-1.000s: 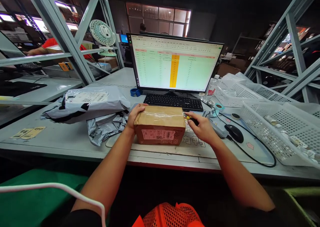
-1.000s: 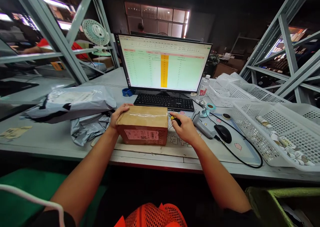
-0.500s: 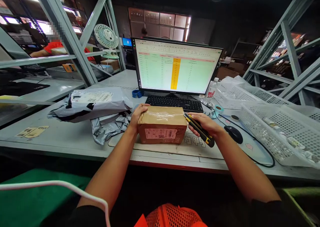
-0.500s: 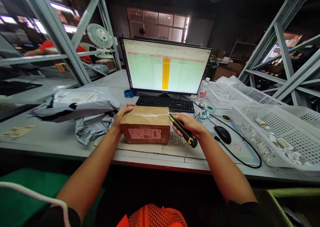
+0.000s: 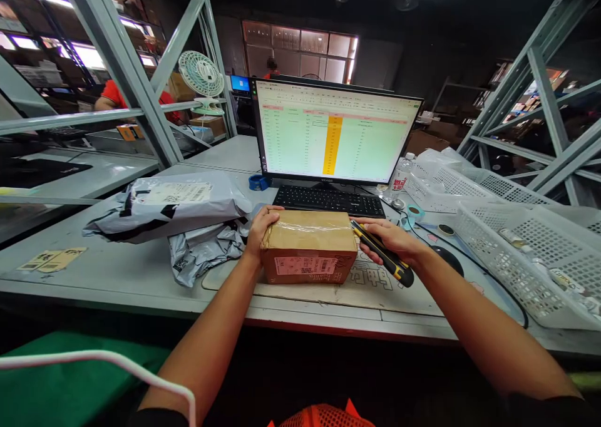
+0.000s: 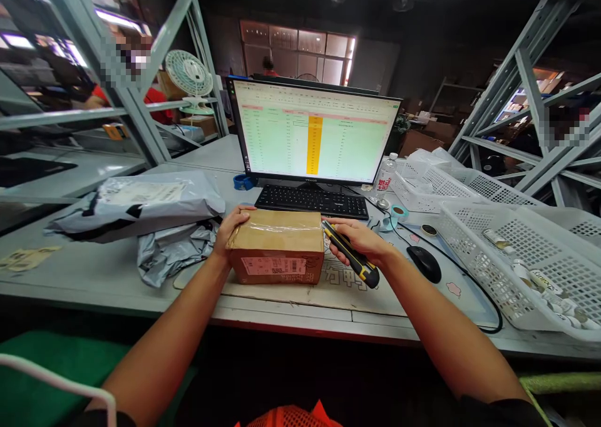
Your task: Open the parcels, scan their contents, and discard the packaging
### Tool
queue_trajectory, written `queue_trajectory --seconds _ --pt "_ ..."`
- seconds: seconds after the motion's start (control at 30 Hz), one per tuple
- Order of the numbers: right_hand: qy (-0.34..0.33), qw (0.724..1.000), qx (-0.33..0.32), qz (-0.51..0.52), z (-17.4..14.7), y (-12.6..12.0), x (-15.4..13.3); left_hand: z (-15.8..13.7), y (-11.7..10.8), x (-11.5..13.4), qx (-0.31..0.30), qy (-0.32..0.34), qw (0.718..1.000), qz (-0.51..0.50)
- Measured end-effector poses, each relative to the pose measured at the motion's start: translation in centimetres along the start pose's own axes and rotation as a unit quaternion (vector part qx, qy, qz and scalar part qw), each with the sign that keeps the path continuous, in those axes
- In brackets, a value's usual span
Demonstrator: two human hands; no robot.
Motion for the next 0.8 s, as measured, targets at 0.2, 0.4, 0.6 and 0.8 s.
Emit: queue_trajectory --seconds 0.2,0.4,0.6,0.8 --pt "0.032 0.999 0.013 0.001 -1.3 0.2 0.9 0.2 -0.4 -0.2 0.009 0.012 1.0 0.013" --pt "0.034 0.999 0.006 0.016 -4.3 2.0 1.7 -0.2 -0.3 0.2 0.015 0.025 0.999 0.017" --pt "0.001 0.997 0.04 0.058 -4.8 1.0 3.6 -0.6 -0.8 1.3 0.064 0.061 0.993 0.072" --pt "-0.025 0.989 0.128 0.065 -3.7 -2.2 9.0 -12.4 -0.6 1.8 0.209 0.227 0.919 0.245"
Point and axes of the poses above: each hand's wrist, its own z-axis towards the middle knuckle, its own y-axis out of the palm, x = y × z, the point moved 10 cm from there along z, towards the middle knuckle, and after that the axes turned 3 degrees about y, right-handed, at the moved point
